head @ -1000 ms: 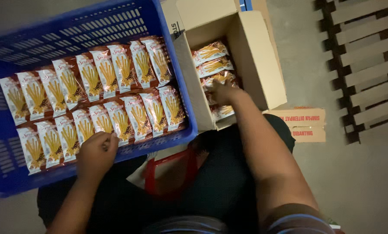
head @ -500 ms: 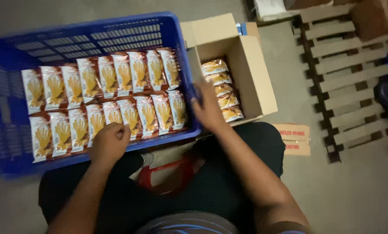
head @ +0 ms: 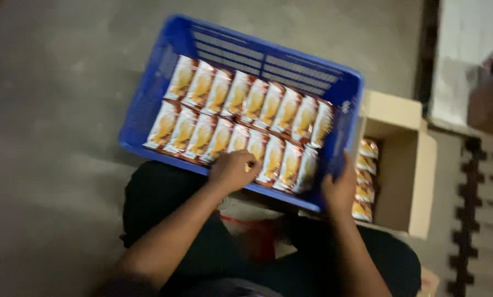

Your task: The person transfers individually wrapped snack packets from a blue plastic basket into a cardboard box. They pick up packets one at a time and place them into the box, repeating the process until the basket is empty.

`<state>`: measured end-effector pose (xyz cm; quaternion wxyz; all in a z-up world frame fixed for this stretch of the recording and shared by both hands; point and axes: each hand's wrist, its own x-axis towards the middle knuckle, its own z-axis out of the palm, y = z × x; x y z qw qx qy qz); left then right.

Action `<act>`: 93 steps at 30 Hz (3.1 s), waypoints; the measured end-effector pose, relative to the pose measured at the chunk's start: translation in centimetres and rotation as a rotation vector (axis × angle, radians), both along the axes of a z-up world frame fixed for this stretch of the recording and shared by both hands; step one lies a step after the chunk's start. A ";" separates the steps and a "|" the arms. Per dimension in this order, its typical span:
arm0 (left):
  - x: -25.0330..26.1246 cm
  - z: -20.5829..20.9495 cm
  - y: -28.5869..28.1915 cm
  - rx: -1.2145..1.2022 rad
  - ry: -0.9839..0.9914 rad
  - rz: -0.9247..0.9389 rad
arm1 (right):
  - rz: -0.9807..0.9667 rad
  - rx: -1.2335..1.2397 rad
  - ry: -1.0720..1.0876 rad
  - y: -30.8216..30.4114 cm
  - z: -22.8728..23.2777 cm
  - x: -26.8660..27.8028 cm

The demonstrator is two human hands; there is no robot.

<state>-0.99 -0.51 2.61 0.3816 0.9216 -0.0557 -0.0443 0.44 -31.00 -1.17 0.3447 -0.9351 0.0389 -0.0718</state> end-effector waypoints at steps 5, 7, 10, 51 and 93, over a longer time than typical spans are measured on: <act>2.5 -1.9 1.0 -0.286 0.231 0.108 | 0.004 -0.043 0.033 -0.1 0.2 0.1; 4.9 -2.7 2.1 -0.434 0.286 0.185 | -0.024 -0.041 0.001 -0.5 -0.8 0.5; 9.6 -6.0 4.2 -0.486 0.286 0.300 | -0.066 -0.052 0.079 -1.3 -2.2 0.7; -7.8 -4.0 -6.8 -1.124 0.462 0.244 | -0.089 1.525 0.175 4.8 0.6 -8.7; 1.1 -0.7 -4.4 0.372 0.384 -0.362 | 0.077 -0.188 0.931 -12.1 -5.7 8.0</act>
